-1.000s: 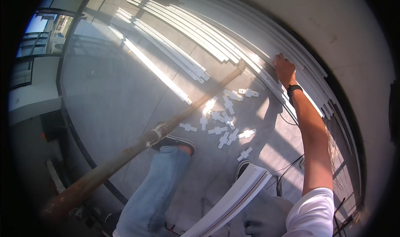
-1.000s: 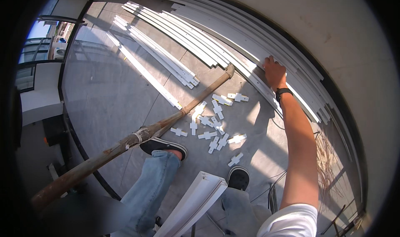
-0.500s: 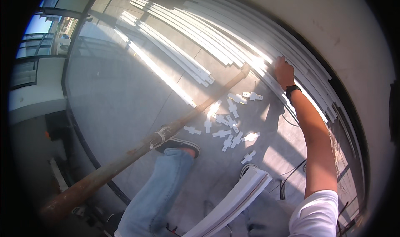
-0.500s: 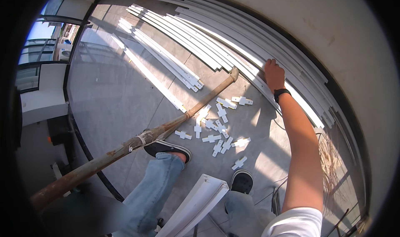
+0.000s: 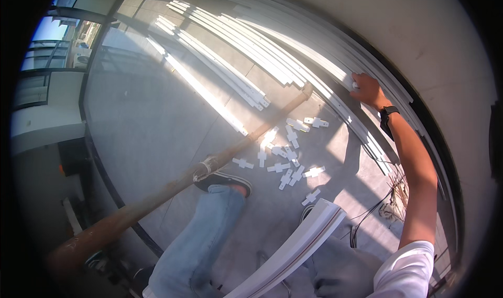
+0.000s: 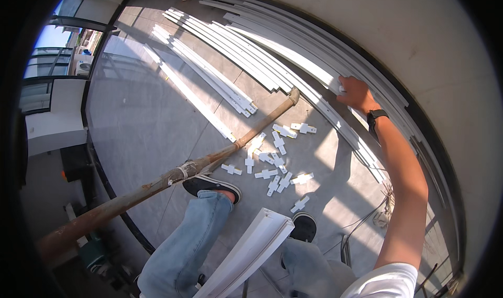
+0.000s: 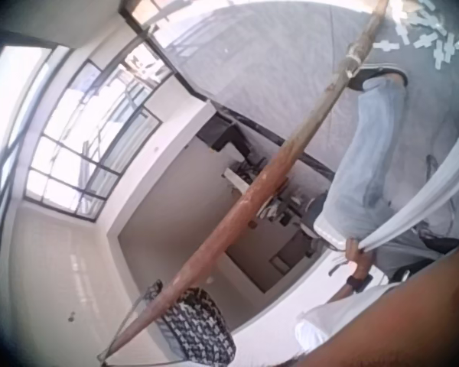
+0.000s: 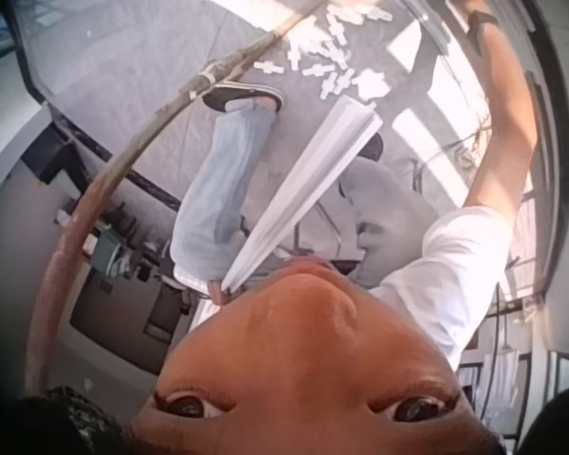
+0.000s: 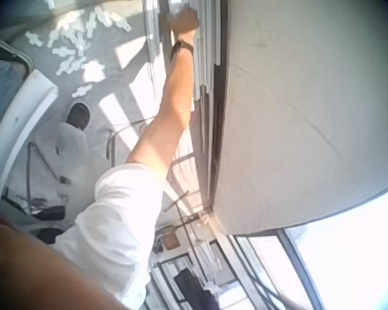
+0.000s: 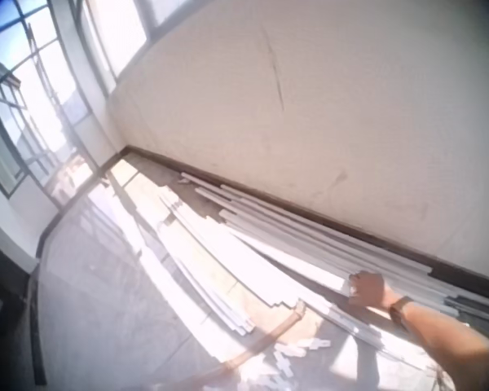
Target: The recorder is aligning and organizing long white plastic or metal strips while holding thin wires.
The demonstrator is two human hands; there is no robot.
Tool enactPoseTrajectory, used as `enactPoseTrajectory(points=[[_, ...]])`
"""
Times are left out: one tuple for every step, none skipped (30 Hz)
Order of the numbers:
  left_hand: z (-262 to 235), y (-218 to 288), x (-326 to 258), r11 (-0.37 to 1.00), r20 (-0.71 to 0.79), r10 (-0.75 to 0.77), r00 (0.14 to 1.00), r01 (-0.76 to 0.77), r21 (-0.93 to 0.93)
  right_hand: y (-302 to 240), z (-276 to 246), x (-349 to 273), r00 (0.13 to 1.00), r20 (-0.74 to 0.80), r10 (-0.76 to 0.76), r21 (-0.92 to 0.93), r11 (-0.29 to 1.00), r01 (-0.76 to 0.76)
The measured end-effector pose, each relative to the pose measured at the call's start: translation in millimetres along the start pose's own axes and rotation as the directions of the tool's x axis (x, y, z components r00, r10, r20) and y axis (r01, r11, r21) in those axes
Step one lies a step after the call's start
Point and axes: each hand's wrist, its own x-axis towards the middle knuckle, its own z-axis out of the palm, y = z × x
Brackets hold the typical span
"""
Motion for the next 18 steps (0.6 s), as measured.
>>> enactPoseTrajectory(points=[[5,-3,-4,1.000,-0.031,0.017,0.999,-0.017,-0.004,0,-7,-4,0.995,0.096,0.017,0.050,0.999,-0.022],[7,-5,-9,0.999,-0.063,0.032,0.998,-0.032,-0.004,-1,-14,-10,0.981,0.191,0.027,0.100,0.994,-0.047],[8,-7,-14,0.999,-0.098,0.048,0.994,-0.048,-0.004,-5,-22,-21,0.972,0.229,0.054,0.187,0.978,-0.098],[11,-7,-17,0.998,-0.138,0.064,0.988,-0.066,-0.007,-8,-28,-37,0.972,0.223,0.077,0.223,0.966,-0.128],[12,-9,-19,0.996,-0.180,0.084,0.980,-0.087,-0.010,-3,-33,-54,0.971,0.229,0.069,0.310,0.940,-0.140],[9,-12,-24,0.995,-0.219,0.097,0.971,-0.101,-0.003,-15,-45,-67,0.943,0.301,0.140,0.328,0.914,-0.241],[9,-17,-29,0.992,-0.256,0.119,0.959,-0.127,-0.017,-4,-47,-90,0.959,0.265,0.104,0.351,0.916,-0.196],[0,-13,-37,0.990,-0.297,0.133,0.945,-0.142,-0.009,-18,-71,-105,0.891,0.419,0.173,0.396,0.849,-0.351],[-6,-15,-40,0.990,-0.322,0.130,0.938,-0.140,-0.008,-26,-81,-127,0.929,0.344,0.135,0.399,0.875,-0.274],[-7,-20,-36,0.994,-0.056,0.059,0.997,-0.064,-0.091,-24,-97,-153,0.913,0.372,0.166,0.386,0.867,-0.315],[-10,-24,-40,0.989,0.223,0.002,0.975,0.031,-0.144,-29,-114,-177,0.917,0.343,0.205,0.382,0.861,-0.336],[-11,-28,-61,0.989,0.203,-0.019,0.979,0.049,-0.143,-50,-139,-188,0.868,0.421,0.262,0.344,0.840,-0.420],[-1,-31,-76,0.989,0.145,-0.023,0.989,0.044,-0.142,-55,-151,-208,0.839,0.446,0.312,0.323,0.818,-0.476],[-5,-23,-88,0.989,0.100,-0.038,0.994,0.052,-0.136,-58,-160,-231,0.851,0.416,0.320,0.324,0.822,-0.468],[6,-19,-79,0.982,-0.032,-0.030,0.999,0.023,-0.186,-59,-170,-249,0.862,0.389,0.325,0.324,0.827,-0.459],[1,-4,-49,0.974,-0.148,-0.037,0.988,0.003,-0.225,-67,-190,-270,0.863,0.366,0.349,0.330,0.818,-0.471],[-3,1,-48,0.964,-0.168,-0.045,0.985,-0.001,-0.265,-79,-214,-291,0.864,0.346,0.366,0.338,0.810,-0.479],[-4,5,-50,0.949,-0.186,-0.043,0.982,-0.018,-0.314,-58,-224,-313,0.923,0.267,0.278,0.372,0.854,-0.364]])
